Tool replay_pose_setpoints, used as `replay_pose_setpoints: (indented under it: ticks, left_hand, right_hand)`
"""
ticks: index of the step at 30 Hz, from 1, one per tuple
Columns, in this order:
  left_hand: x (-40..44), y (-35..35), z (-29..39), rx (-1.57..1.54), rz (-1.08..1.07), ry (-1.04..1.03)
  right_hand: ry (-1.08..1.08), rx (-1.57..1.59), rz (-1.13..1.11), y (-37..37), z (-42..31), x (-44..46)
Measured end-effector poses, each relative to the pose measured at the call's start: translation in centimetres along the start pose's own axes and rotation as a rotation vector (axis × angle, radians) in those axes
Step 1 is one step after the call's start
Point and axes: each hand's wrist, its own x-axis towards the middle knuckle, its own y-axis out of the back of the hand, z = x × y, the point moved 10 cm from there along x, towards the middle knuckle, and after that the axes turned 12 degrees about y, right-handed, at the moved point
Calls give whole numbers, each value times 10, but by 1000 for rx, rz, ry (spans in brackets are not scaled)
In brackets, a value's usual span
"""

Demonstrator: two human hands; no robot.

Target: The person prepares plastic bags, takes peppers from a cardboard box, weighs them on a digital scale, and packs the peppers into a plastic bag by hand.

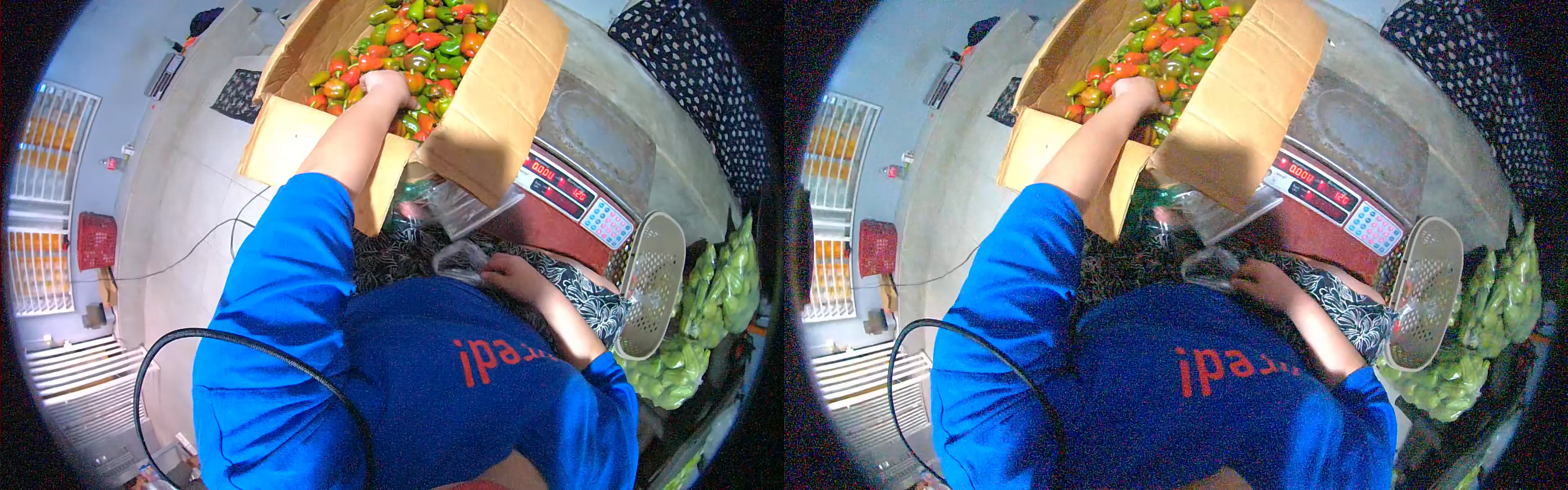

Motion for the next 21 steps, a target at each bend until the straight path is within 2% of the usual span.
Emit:
replay_pose_setpoints:
  ticks: [7,13,17,21]
  left_hand:
    - [-5,5,4,-13,36,2]
    - [5,6,-7,-184,56,46]
    - [-3,7,3,9,117,-36]
    - [1,1,7,64,78,-24]
  right_hand:
    - [-6,-10,3,-1,3,0]
    - [20,-6,40,3,3,-1]
    - [18,-2,43,4,-4,0]
    - [4,-2,34,1,7,-1]
